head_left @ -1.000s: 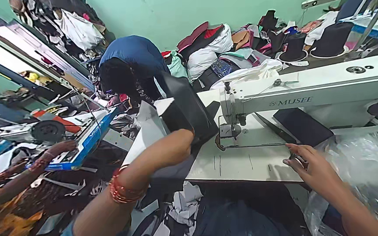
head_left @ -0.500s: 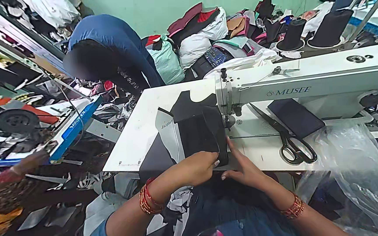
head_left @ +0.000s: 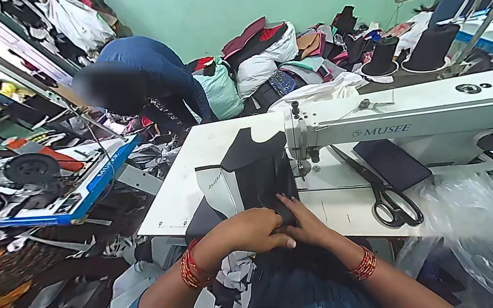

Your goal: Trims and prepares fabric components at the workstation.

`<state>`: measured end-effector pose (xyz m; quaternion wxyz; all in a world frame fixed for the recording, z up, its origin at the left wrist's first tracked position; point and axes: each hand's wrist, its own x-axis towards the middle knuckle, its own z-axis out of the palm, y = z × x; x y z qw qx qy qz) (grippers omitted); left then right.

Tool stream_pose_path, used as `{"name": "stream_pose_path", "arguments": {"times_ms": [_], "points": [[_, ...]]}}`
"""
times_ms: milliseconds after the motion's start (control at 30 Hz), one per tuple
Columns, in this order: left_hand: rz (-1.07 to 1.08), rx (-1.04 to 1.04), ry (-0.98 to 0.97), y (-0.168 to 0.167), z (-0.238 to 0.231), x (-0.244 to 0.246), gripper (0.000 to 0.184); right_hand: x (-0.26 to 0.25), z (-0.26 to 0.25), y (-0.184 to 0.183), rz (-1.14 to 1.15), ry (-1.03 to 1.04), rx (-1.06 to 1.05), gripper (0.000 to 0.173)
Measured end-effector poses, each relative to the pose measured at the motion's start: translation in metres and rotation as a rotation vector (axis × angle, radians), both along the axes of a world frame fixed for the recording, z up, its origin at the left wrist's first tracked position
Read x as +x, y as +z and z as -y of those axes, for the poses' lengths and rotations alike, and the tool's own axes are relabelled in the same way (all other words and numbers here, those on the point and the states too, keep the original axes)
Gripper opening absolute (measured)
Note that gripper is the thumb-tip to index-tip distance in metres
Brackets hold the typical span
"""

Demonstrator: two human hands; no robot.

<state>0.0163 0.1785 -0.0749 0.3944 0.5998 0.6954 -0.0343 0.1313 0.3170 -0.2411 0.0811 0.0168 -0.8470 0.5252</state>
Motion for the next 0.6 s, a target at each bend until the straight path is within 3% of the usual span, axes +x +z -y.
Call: {"name": "stream_pose_path", "arguments": {"times_ms": [67, 167, 233, 300, 367, 467, 533, 600], "points": [[0.027, 0.037, 0.151, -0.001, 0.002, -0.015, 0.069, 0.0, 0.003, 0.0, -0.014, -0.042, -0.017, 0.085], [0.025, -0.089, 0.497, -0.009, -0.007, -0.053, 0.095, 0.001, 0.005, 0.0, -0.024, -0.068, 0.011, 0.091], [0.054, -0.1, 0.73, -0.03, -0.014, -0.082, 0.095, 0.001, 0.006, -0.002, -0.036, -0.07, 0.024, 0.092], [0.161, -0.059, 0.876, -0.05, -0.019, -0.103, 0.08, 0.002, 0.006, -0.002, -0.024, -0.074, 0.02, 0.093], [0.292, 0.082, 0.931, -0.06, -0.024, -0.11, 0.067, 0.003, 0.006, -0.002, -0.053, -0.09, 0.022, 0.092], [0.383, 0.383, 0.902, -0.066, -0.032, -0.104, 0.081, 0.004, 0.006, -0.003, -0.078, -0.09, 0.038, 0.092], [0.256, 0.498, 0.862, -0.063, -0.033, -0.102, 0.09, 0.003, 0.005, 0.0, -0.057, -0.098, 0.032, 0.089], [0.09, 0.471, 0.85, -0.07, -0.029, -0.102, 0.089, 0.004, 0.005, 0.009, 0.05, -0.104, 0.02, 0.079]]}}
